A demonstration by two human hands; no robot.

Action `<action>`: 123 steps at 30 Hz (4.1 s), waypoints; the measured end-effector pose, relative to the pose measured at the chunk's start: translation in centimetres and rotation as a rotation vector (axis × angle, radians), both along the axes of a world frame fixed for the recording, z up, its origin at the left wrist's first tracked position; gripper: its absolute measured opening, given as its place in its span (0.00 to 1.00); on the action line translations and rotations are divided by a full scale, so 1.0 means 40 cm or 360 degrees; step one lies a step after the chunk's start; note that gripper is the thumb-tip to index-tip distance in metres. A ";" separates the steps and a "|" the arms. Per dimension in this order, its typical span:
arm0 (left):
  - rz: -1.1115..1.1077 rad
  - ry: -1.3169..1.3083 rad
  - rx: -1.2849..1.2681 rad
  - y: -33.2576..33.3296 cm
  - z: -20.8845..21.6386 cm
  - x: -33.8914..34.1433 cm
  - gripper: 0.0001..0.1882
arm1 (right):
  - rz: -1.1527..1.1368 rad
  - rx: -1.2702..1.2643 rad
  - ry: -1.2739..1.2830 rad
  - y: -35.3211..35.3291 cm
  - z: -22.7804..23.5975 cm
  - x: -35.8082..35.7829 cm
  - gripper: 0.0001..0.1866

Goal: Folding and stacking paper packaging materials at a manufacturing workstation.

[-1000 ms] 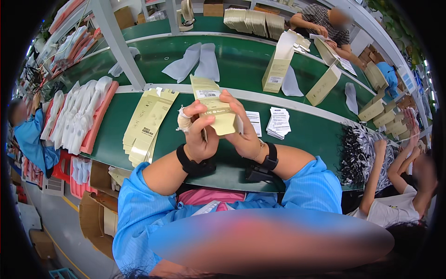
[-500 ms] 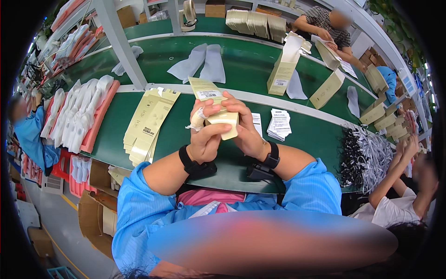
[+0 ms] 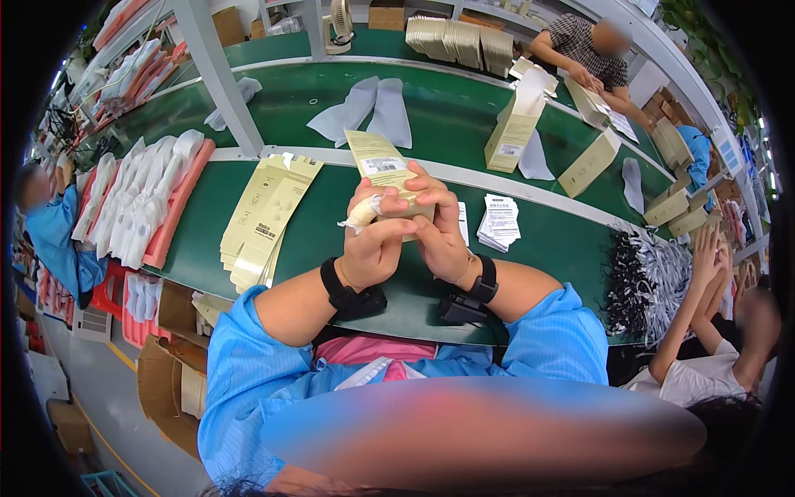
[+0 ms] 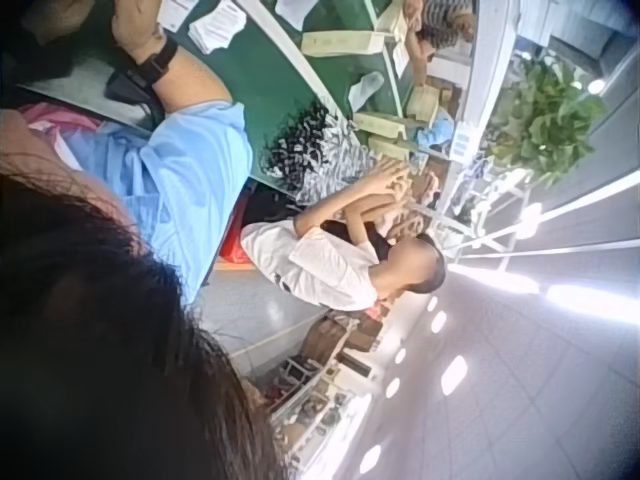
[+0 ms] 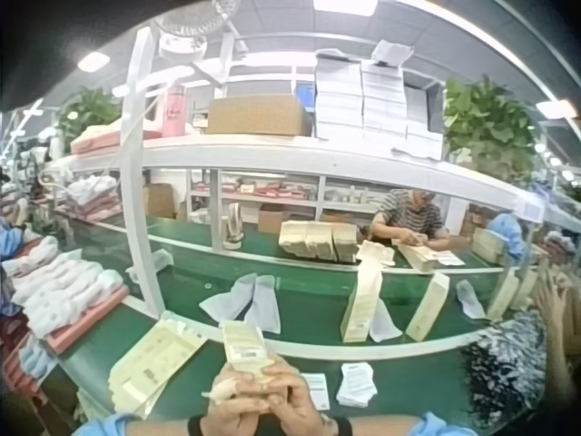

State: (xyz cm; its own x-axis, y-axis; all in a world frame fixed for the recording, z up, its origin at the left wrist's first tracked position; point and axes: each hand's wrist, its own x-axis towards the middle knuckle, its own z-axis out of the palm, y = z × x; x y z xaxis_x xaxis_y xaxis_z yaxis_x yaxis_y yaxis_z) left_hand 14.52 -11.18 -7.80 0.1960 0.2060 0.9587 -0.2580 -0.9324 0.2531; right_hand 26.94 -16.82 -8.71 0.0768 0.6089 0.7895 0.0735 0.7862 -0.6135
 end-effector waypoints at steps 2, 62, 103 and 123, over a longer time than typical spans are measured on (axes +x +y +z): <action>0.0011 0.0059 0.0031 0.000 0.003 -0.002 0.16 | -0.0002 0.0019 0.0033 0.001 -0.007 0.003 0.17; -0.0599 0.0033 -0.1827 0.212 -0.008 -0.005 0.33 | -0.0080 -0.1338 -0.2195 0.030 0.051 0.252 0.17; 0.0558 0.0716 -0.0031 0.131 -0.014 0.010 0.44 | -0.0957 0.0002 -0.1212 -0.020 0.180 0.150 0.11; 0.1483 0.1743 -0.1041 0.403 -0.110 -0.096 0.39 | -0.2110 -0.0219 -0.0990 0.053 0.088 0.510 0.11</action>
